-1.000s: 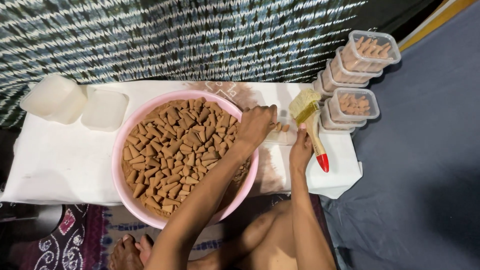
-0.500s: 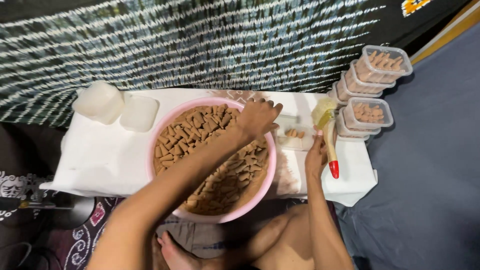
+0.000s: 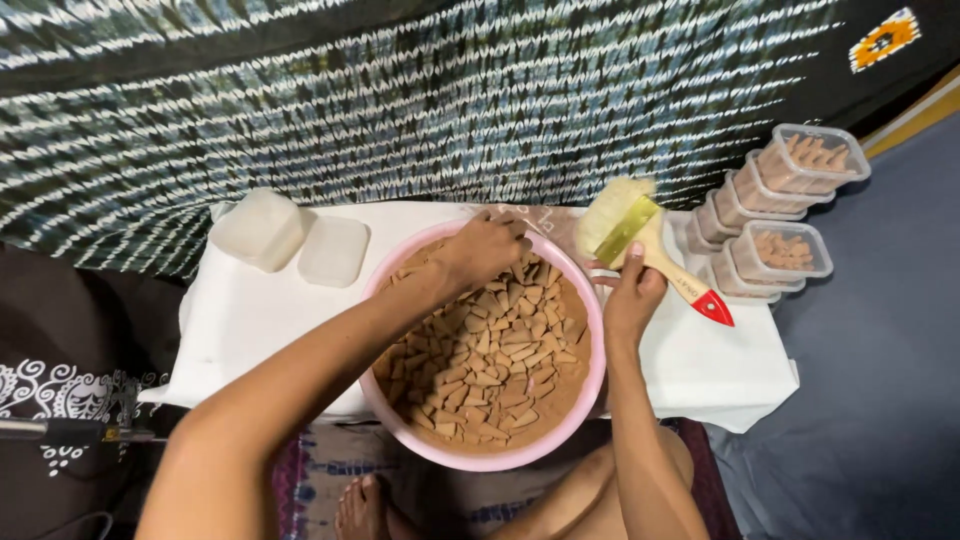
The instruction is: The person cleans a large number of incense cones in a pink basin by brushing them with a large brush and picking through them by hand, then places some into small clear plastic containers.
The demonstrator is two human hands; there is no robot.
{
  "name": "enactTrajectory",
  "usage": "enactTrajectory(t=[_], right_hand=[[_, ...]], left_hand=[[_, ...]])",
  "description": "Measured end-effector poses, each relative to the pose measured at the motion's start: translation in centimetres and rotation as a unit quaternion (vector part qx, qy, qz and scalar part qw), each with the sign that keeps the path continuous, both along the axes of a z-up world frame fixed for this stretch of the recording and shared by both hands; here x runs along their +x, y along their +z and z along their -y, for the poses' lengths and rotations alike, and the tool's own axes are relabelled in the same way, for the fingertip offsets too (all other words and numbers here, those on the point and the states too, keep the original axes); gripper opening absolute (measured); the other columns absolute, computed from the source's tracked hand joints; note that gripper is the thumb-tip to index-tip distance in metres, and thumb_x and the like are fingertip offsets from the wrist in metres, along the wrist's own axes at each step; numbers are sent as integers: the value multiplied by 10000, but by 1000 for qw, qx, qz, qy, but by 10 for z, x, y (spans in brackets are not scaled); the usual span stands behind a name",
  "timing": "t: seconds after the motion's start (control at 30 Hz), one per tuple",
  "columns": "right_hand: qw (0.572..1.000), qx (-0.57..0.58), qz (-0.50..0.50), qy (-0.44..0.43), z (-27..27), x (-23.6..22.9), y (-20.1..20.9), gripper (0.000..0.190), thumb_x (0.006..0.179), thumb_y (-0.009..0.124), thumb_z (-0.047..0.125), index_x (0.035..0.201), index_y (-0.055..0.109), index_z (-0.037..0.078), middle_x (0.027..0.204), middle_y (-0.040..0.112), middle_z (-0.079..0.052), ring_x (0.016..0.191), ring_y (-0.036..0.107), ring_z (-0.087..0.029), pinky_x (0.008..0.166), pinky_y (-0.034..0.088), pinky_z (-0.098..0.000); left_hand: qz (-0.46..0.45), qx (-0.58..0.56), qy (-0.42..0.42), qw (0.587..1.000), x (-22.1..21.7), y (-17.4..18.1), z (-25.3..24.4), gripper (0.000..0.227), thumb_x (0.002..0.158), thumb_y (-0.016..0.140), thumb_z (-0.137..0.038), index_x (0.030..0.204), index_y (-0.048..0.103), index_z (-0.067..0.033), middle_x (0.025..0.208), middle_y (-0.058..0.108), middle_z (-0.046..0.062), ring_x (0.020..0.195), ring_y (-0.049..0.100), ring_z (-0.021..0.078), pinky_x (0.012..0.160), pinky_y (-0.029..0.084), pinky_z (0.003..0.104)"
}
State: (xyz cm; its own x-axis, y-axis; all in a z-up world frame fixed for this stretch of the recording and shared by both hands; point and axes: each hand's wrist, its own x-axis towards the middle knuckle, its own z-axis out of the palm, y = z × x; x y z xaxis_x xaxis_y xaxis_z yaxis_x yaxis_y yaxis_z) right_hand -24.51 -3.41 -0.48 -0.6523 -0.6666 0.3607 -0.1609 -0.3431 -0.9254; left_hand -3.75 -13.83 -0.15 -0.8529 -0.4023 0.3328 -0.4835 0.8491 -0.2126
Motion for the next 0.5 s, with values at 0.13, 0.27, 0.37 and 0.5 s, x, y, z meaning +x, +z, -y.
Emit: enactTrajectory(t=[0.13, 0.27, 0.37, 0.5], right_hand=[[997, 57, 47, 33, 9, 4, -16, 345, 1092, 483, 253, 1217, 559, -60, 980, 715, -220, 645, 744, -293, 497, 630, -295], [990, 105, 92, 28, -7, 19, 9, 294, 1066, 536, 240, 1184, 573, -27, 967, 709, -171, 632, 745, -289, 487, 647, -300], [989, 115, 90, 23, -20, 40, 35, 258, 1015, 620, 194, 1150, 590, -24, 927, 705, -141, 617, 743, -273, 498, 659, -308], [991, 70, 114, 20, -31, 50, 42, 290, 981, 679, 202, 1156, 583, -9, 908, 656, -114, 581, 725, -264, 475, 650, -296]], left_hand=[[-30, -2, -6, 1000, -14, -10, 2, 217, 835, 728, -169, 1049, 765, -173, 1034, 693, 21, 1006, 675, 258, 836, 518, 429], [-78, 6, 24, 997, -43, -70, 29, 134, 831, 737, -183, 957, 779, -175, 980, 709, 45, 969, 681, 267, 819, 521, 424], [-137, 63, 32, 988, -28, -41, 17, 115, 820, 755, -142, 930, 786, -129, 939, 716, 76, 929, 691, 307, 768, 556, 441], [-401, 449, 0, 798, 12, 37, -39, 207, 849, 768, -33, 1054, 753, -6, 952, 757, 216, 996, 709, 474, 855, 578, 531]])
